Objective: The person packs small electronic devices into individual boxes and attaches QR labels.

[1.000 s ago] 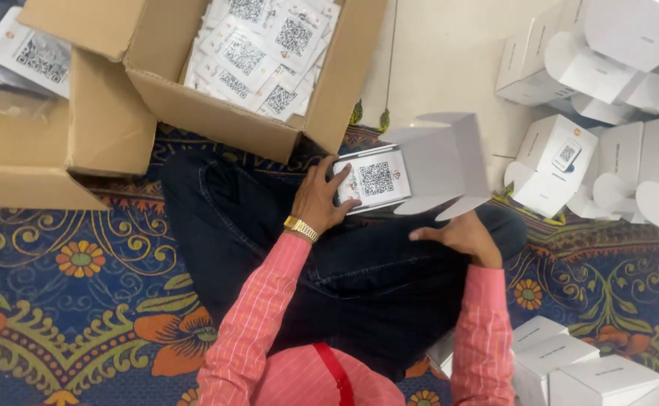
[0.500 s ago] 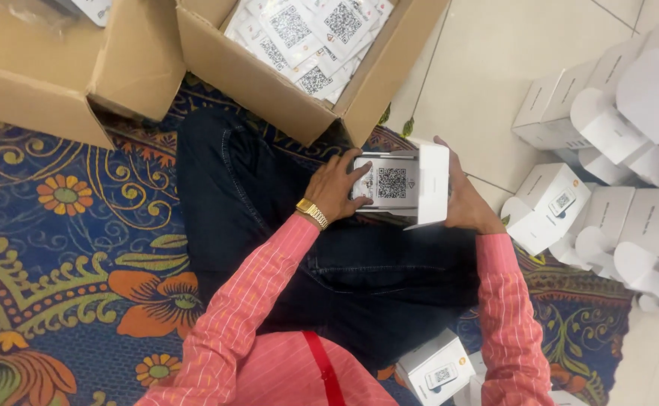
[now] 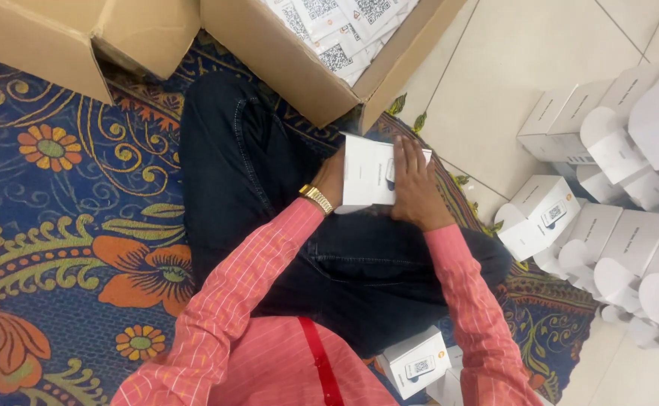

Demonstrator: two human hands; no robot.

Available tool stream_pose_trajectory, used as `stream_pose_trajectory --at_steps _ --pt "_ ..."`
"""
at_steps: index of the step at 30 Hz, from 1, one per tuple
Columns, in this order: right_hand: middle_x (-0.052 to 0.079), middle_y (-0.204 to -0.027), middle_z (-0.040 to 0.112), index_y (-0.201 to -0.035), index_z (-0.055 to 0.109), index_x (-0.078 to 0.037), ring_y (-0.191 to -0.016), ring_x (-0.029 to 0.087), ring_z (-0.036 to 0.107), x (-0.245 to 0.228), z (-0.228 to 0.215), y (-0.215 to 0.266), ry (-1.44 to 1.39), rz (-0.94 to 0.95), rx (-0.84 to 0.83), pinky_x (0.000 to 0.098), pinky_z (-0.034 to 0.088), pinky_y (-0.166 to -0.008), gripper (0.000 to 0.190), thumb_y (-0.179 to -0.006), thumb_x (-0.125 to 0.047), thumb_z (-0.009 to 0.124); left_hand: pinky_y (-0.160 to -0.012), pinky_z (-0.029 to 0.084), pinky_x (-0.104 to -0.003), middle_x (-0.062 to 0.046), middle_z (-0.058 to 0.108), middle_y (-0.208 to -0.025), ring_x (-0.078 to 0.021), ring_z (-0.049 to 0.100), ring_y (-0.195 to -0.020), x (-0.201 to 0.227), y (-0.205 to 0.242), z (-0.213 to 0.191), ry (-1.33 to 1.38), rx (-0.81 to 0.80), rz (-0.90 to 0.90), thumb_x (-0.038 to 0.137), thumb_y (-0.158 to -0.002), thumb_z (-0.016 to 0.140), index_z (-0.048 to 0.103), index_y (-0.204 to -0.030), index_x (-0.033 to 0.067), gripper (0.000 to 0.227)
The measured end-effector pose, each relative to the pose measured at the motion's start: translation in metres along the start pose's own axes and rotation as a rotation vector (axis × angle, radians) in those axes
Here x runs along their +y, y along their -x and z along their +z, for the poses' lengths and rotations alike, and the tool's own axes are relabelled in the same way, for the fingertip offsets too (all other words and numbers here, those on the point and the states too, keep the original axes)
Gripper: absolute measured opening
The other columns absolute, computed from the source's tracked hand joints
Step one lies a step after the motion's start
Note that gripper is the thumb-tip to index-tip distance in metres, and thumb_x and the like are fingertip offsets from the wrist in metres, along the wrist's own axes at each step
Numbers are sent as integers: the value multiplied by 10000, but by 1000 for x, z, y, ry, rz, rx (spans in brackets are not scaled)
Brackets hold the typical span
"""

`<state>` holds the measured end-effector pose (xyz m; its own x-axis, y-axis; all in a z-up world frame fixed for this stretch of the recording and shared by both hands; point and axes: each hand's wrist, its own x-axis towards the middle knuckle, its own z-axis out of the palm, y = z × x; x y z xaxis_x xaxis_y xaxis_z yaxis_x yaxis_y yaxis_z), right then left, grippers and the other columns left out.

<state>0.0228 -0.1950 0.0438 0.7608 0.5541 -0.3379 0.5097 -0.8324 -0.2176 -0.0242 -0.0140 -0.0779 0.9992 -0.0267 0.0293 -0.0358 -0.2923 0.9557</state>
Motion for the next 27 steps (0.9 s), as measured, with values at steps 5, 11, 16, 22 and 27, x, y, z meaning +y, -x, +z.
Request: stream_pose_trajectory --at_steps 5,11,16,22,27 --pt "266 -1599 323 -1581 196 3 -1476 472 264 -15 15 -10 303 61 65 735 191 -1105 1362 -495 -420 901 -853 572 -416 -234 677 -1140 -379 713 -983 13 -8 -23 40 -13 -102 271 -716 858 685 -1186 9 565" --pt "252 -1531 392 -1512 297 22 -1454 417 337 -14 9 -15 226 -6 5 648 216 -1196 1286 -438 -405 858 -919 568 -374 -220 735 -1158 -331 721 -1074 -19 -7 0 104 -2 -328 325 -737 855 677 -1254 34 619" --pt "204 -1430 480 -1536 362 -24 -1417 397 435 -13 -18 20 15 11 79 470 300 -1301 1180 -498 -314 842 -956 554 -399 -176 681 -1249 -280 659 -1160 -28 -4 5 381 -34 -355 305 -728 886 593 -1344 72 721" --pt "201 -1498 428 -1575 272 -39 -1458 382 416 -33 -7 96 -202 67 221 475 300 -1304 1301 -464 -364 866 -1018 480 -425 -67 624 -1349 -226 617 -1193 -5 40 6 1465 -533 -782 331 -865 738 458 -1469 100 705" --pt "198 -1554 384 -1607 197 -51 -1492 369 400 14 60 132 -377 65 381 480 301 -1307 1404 -435 -405 886 -1029 525 -401 -160 667 -1300 -253 669 -1167 -45 59 25 1608 -623 -710 213 -906 737 476 -1457 -31 657"
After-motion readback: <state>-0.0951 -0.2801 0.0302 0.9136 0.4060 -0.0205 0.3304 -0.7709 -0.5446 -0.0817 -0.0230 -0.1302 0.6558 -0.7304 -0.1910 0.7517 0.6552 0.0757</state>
